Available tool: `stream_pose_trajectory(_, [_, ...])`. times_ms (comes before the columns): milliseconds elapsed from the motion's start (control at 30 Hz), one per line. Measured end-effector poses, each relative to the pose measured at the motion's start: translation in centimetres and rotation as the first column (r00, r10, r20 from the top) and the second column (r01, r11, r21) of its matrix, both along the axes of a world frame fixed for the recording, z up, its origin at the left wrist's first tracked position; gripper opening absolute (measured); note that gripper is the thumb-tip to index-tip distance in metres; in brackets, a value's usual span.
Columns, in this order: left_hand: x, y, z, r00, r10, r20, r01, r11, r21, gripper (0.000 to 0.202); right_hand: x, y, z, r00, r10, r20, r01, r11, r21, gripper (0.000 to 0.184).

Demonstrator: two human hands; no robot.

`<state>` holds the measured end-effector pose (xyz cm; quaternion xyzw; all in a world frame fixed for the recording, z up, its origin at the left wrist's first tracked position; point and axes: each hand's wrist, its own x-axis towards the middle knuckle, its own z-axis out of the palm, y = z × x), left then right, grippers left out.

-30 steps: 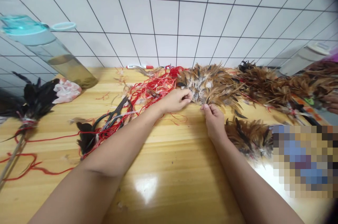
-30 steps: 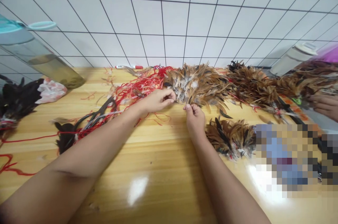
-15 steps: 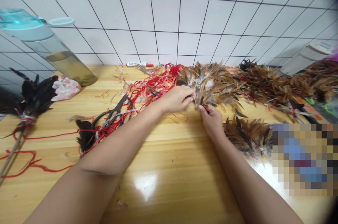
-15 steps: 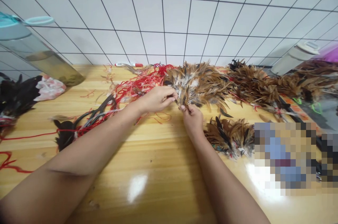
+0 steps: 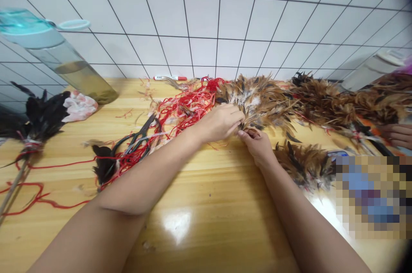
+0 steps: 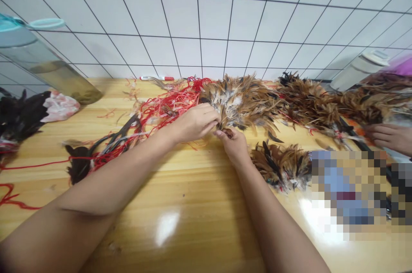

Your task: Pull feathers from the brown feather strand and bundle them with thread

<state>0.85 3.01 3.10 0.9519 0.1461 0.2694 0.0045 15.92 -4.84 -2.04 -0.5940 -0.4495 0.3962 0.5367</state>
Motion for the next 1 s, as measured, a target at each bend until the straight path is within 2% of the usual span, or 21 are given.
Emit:
stream_pose_trajectory(67, [0.2,-0.1,-0.1,0.999,-0.025,0.038,0.026,0.999,-0.032,0.019,0.0,0.0,0.2,1.0,-0.002,-0.031,0.002,1.0,0.004,0.03])
stream_pose_trajectory(133, [0.1,0.2,-0.2,0.993,-0.002,0.121,0.011,0.997,-0.076,0.018,0.0,-0.1,0.4,0.998,-0.004,-0.062,0.004,1.0,0.01,0.029])
stream_pose_trajectory(233, [-0.5,1.3,-0.5,0.943,0.216,0.252,-0.178,0.97,-0.163,0.019,0.1,-0.2,0.8,0.991,-0.019,-0.134,0.022,1.0,0.016,0.03])
stream_pose_trajectory(300, [-1.1,2.4,-1.0,0.889,0.388,0.241,-0.338,0.914,-0.227,0.016,0.2,-0.3,1.0,0.981,-0.038,-0.191,0.043,0.999,0.019,0.032])
stream_pose_trajectory(367, [-1.6,3.3,-1.8,0.872,0.462,0.162,-0.418,0.875,-0.246,0.013,0.4,-0.3,1.1,0.973,-0.059,-0.222,0.064,0.998,0.016,0.034])
stream_pose_trajectory(533, [-2.1,4.1,-3.4,0.923,0.383,0.034,-0.379,0.921,-0.093,0.023,0.5,-0.1,0.8,0.969,-0.095,-0.226,0.099,0.995,0.005,0.035])
stream_pose_trajectory(633, [-2.3,4.1,-4.0,0.918,0.396,-0.003,-0.396,0.917,-0.05,0.027,0.5,-0.1,0.7,0.972,-0.102,-0.21,0.106,0.994,0.01,0.037])
stream_pose_trajectory(800, [-2.3,4.8,-4.8,0.911,0.412,0.021,-0.411,0.91,-0.057,0.034,0.3,-0.2,0.6,0.98,-0.113,-0.166,0.116,0.993,0.009,0.037])
stream_pose_trajectory(1000, [-1.7,5.3,-5.2,0.903,0.425,0.061,-0.426,0.905,-0.007,0.025,0.1,-0.3,0.6,0.986,-0.11,-0.124,0.112,0.994,0.015,0.037])
